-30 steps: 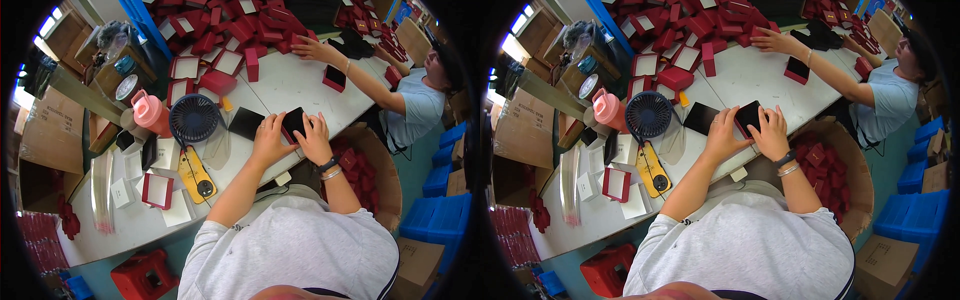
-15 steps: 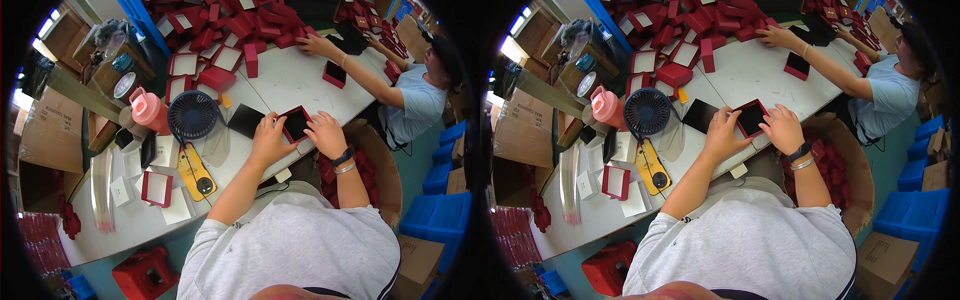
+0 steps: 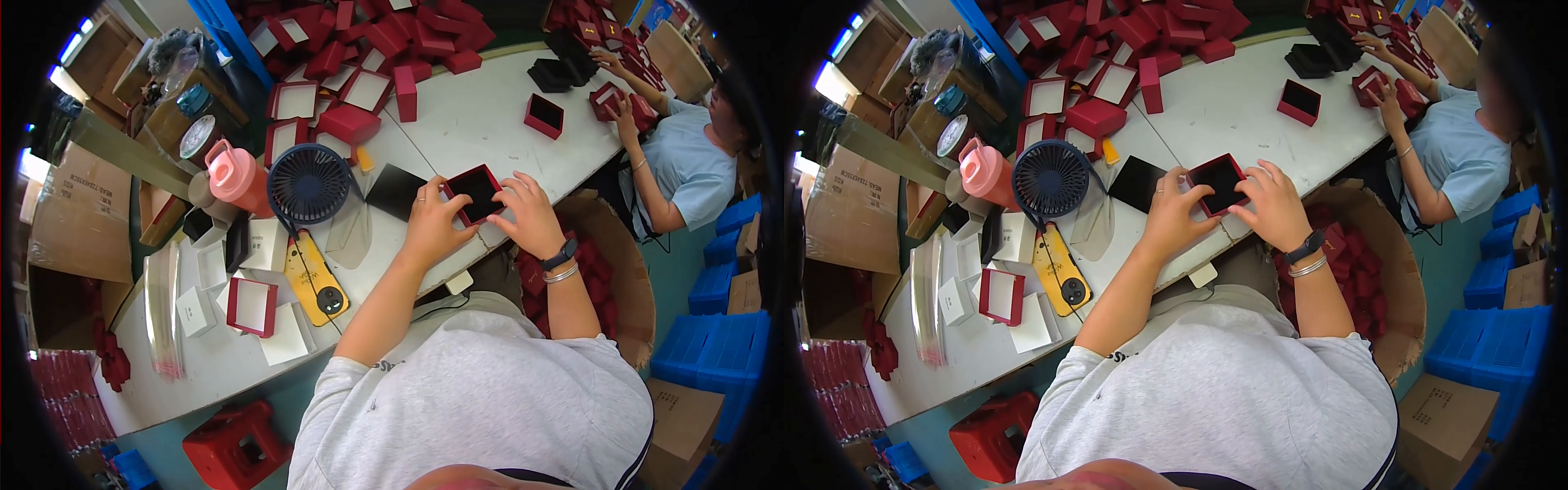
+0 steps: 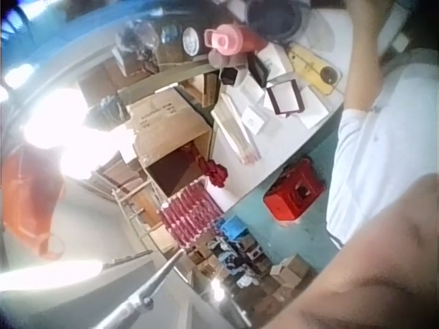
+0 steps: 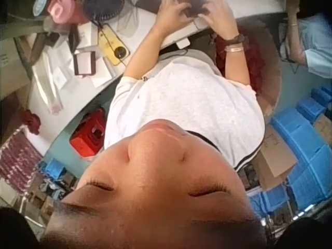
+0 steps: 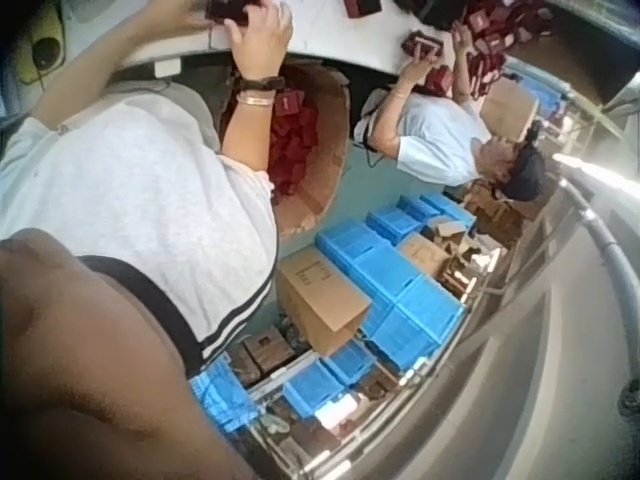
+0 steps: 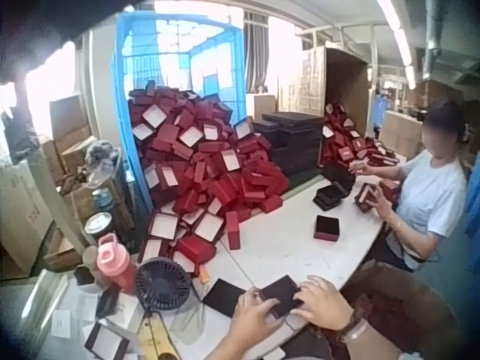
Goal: Assembling small jewelry boxes by placing black inserts into red boxes and stacking them on a workbench.
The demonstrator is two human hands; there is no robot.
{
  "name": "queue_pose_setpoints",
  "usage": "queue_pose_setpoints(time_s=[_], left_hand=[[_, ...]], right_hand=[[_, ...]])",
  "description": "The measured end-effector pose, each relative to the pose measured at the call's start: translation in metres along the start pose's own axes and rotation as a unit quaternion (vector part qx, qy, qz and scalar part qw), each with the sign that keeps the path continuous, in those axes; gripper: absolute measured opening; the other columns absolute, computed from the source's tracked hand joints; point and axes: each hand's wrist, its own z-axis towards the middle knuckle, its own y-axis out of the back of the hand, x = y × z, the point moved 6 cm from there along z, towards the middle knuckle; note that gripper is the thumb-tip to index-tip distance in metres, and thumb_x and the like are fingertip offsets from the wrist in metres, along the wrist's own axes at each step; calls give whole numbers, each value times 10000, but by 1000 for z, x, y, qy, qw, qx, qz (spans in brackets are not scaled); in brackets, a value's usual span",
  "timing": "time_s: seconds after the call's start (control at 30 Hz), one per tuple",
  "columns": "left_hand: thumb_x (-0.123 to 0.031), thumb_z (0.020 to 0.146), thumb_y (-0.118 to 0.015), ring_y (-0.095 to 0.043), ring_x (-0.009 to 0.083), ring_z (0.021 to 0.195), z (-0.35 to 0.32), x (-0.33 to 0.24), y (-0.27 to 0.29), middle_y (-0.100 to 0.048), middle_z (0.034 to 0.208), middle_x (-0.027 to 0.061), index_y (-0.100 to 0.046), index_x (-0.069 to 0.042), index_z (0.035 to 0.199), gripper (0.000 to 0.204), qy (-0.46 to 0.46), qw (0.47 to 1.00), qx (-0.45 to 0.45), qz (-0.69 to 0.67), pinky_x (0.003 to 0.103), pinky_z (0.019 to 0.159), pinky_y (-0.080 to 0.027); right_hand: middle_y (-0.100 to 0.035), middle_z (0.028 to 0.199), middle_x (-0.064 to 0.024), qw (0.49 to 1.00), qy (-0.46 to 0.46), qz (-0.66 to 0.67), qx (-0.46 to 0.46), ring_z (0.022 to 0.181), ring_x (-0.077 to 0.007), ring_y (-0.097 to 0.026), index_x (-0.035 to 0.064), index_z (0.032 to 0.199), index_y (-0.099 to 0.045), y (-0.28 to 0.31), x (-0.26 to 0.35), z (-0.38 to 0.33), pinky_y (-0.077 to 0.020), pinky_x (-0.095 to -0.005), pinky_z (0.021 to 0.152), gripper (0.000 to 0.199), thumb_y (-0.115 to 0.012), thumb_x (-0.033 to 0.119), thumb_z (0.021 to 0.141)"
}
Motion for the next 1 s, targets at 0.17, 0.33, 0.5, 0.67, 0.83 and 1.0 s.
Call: queue_pose_setpoints(time_s=[0.17,0.33,0.5,0.67,0.83,1.0], left_hand=[[-230,700,-822,-449,392,1257,-4,-7,-3,-459,1391,132,-726,-142,893,233,-111,993,-19,28,489,1056,-358],[-239,719,-806,-463,320,1256,-3,-8,-10,-544,1311,48,-722,-130,823,172,-112,993,1,46,490,1061,-317],[-253,717,-797,-474,279,1241,-3,-24,14,-579,1240,43,-693,-123,1040,364,-134,986,-75,71,476,1046,-323],[-286,719,-802,-430,347,1280,-3,24,38,-532,1307,141,-622,-123,1205,543,86,971,-167,150,505,1075,-306],[-305,703,-809,-402,438,1278,-12,39,31,-476,1347,251,-593,-129,1256,620,186,949,-106,231,531,1091,-288],[-281,687,-801,-432,401,1234,-9,40,25,-482,1325,210,-602,-144,1238,601,163,968,-81,173,503,1082,-292]], right_hand=[[-611,1075,-51,997,52,45,22,1117,-246,-551,113,1060,-658,-24,7,-2,-355,-453,1080,252,-701,187,823],[-603,1043,-49,996,60,66,-12,1077,-245,-557,133,1071,-682,-30,2,-8,-363,-438,1059,261,-703,169,813],[-588,1006,-58,999,35,-21,-32,1005,-256,-556,139,1069,-701,-19,-27,-2,-405,-443,959,273,-686,117,797],[-622,1116,-136,972,-102,-16,-213,1100,-335,-549,56,1265,-587,-3,-92,28,-426,-442,975,442,-678,138,840],[-645,1187,-125,881,-145,444,-76,1070,-221,-595,18,1288,-569,-70,-46,140,-460,-342,935,533,-733,311,874],[-673,1078,-105,796,-183,575,-42,900,-169,-601,-3,1226,-611,-129,-44,222,-480,-325,818,498,-737,321,869]])
